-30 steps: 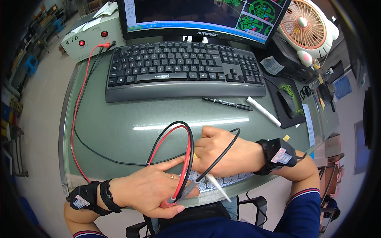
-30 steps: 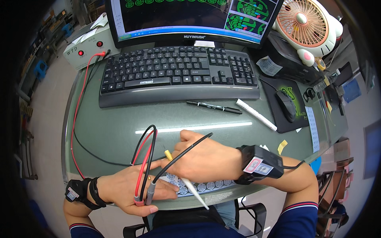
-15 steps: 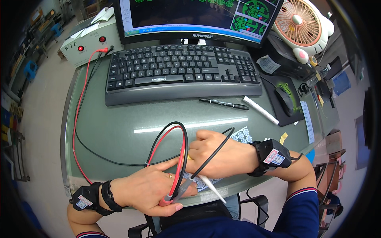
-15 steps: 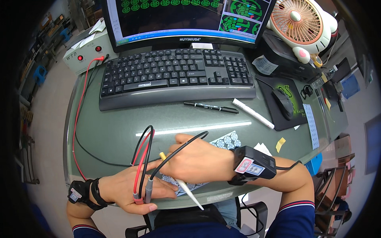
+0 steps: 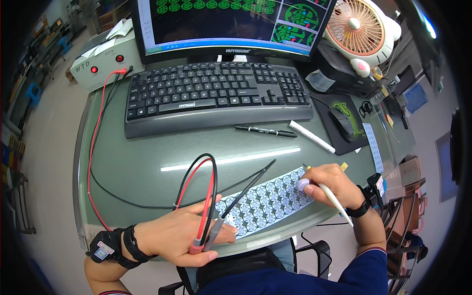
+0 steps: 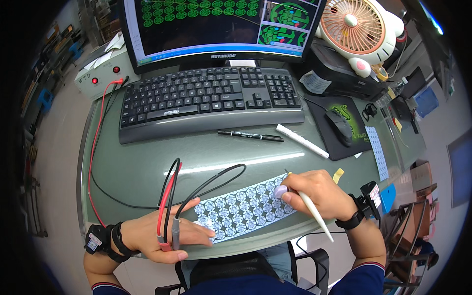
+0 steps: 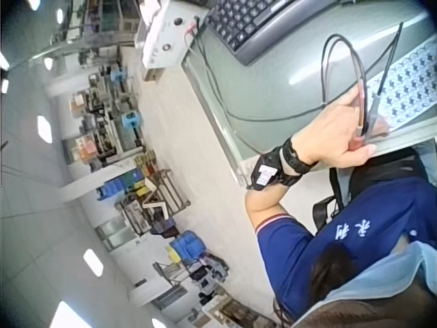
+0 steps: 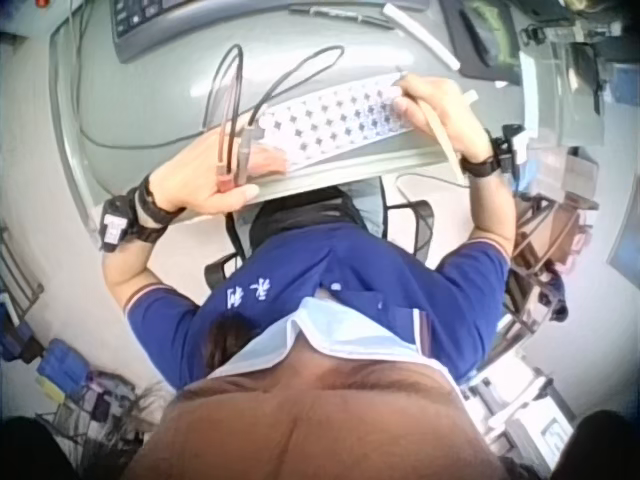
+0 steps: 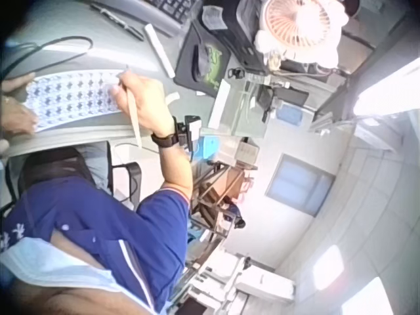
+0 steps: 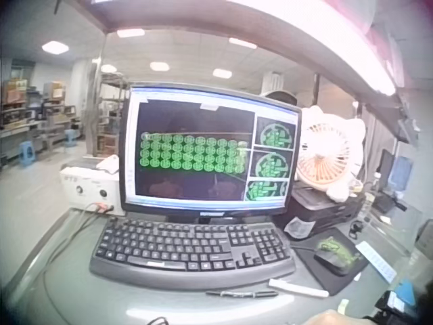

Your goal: Testing points on a circuit board using multimeter probes while monitoring a technical diagram on a screen.

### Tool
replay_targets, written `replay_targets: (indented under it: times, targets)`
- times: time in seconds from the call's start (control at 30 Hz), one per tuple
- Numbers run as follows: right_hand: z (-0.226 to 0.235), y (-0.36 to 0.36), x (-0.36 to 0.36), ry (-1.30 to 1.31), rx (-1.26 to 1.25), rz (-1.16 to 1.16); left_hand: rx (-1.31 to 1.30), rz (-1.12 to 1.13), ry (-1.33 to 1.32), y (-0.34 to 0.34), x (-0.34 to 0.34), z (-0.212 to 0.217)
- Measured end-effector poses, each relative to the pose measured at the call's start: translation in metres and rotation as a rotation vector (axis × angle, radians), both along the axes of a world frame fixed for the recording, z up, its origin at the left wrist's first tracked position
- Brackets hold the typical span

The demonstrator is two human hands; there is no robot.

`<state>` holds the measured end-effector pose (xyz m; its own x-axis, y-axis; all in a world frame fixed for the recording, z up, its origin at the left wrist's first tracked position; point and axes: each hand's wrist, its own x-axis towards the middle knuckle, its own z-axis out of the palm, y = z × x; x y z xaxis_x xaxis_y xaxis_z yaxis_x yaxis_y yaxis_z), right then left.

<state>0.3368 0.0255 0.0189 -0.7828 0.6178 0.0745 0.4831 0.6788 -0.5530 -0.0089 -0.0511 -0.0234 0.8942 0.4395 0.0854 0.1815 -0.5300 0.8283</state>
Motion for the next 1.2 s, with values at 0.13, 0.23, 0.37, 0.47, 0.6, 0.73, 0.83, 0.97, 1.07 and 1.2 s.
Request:
replay_targets:
  times: [0.13, 0.23, 0.37, 0.47, 0.6, 0.73, 0.83, 0.97, 1.07, 1.2]
  targets:
    - [-0.003, -0.001, 0.011, 0.011, -0.033, -0.125, -0.013, -0.046, 0.005, 0.003, 0.0, -0.002]
    - [-0.005, 0.001, 0.014, 0.051, -0.078, -0.175, -0.093, -0.004, 0.015, -0.001, -0.004, 0.004]
    - [0.001, 0.004, 0.014, -0.015, -0.139, -0.247, -0.158, 0.033, 0.011, -0.003, -0.005, 0.005]
    - [-0.009, 0.014, 0.016, -0.072, 0.003, -0.249, -0.146, 0.021, 0.012, 0.0, -0.003, 0.003]
    - [-0.023, 0.034, 0.008, -0.235, 0.332, -0.223, -0.14, 0.009, 0.025, 0.001, -0.002, 0.003]
    - [-0.023, 0.04, 0.004, -0.398, 0.468, -0.176, -0.15, 0.007, 0.032, 0.001, -0.001, 0.008]
    - [-0.015, 0.041, 0.009, -0.475, 0.474, -0.122, -0.206, 0.037, 0.052, 0.001, 0.001, 0.018]
    - [-0.009, 0.038, 0.015, -0.53, 0.427, -0.117, -0.188, 0.04, 0.052, 0.001, 0.002, 0.017]
    - [-0.003, 0.037, 0.017, -0.601, 0.394, -0.096, -0.182, 0.045, 0.052, 0.0, 0.002, 0.019]
    - [0.001, 0.041, 0.033, -0.573, 0.443, -0.19, -0.209, 0.058, 0.04, -0.001, 0.003, 0.019]
